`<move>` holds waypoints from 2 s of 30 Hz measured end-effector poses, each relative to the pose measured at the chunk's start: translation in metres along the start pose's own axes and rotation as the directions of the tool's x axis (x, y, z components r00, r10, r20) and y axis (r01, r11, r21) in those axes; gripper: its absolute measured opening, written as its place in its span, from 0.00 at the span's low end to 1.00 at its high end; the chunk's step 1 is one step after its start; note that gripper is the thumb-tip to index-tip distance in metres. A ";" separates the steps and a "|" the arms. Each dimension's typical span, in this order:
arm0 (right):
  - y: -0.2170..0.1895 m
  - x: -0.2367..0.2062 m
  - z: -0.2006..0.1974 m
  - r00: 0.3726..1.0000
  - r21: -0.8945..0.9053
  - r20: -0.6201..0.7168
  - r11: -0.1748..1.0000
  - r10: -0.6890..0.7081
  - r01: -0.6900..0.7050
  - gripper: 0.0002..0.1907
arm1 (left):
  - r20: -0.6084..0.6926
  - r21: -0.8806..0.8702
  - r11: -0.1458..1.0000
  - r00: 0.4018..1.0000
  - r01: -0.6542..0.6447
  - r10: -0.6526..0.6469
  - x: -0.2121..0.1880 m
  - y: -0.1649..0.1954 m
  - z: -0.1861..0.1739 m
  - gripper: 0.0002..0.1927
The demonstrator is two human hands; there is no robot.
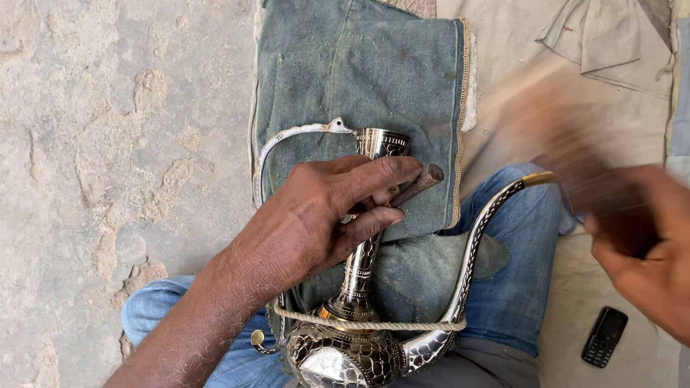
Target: The person sits cross-legged on the ground and repeatedly hammers a small metal punch against a decorative silver and gold metal vessel. They adjust the vessel and the punch position multiple times while striking with a wooden-handled hammer.
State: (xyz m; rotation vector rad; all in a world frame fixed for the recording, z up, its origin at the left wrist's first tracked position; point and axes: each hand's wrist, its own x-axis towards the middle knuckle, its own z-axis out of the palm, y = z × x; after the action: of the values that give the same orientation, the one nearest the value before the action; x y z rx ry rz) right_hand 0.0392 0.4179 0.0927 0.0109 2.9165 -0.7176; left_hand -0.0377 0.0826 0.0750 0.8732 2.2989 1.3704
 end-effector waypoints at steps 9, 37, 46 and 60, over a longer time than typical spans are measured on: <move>-0.020 0.012 0.004 0.998 -0.018 0.004 0.997 -0.070 0.070 0.21 | 0.031 -0.020 1.000 0.999 -0.008 0.009 0.006 -0.007 -0.005 0.23; -0.006 0.010 0.019 0.993 0.178 -0.115 0.983 -0.026 0.047 0.18 | 0.056 -0.052 0.997 0.996 -0.062 0.065 0.007 -0.027 -0.015 0.23; -0.037 0.029 0.015 0.995 0.289 -0.065 0.956 0.076 -0.054 0.16 | 0.052 -0.090 0.996 0.998 -0.026 0.031 0.007 -0.030 -0.020 0.24; -0.057 0.047 0.024 1.000 0.162 -0.002 0.987 0.017 -0.016 0.17 | 0.025 -0.133 0.990 0.999 -0.044 0.048 0.004 -0.042 -0.026 0.25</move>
State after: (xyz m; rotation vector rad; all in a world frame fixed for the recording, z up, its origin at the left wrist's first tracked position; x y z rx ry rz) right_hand -0.0067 0.3556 0.0916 0.0533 2.8483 -0.9509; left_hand -0.0694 0.0536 0.0514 0.9023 2.1516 1.5006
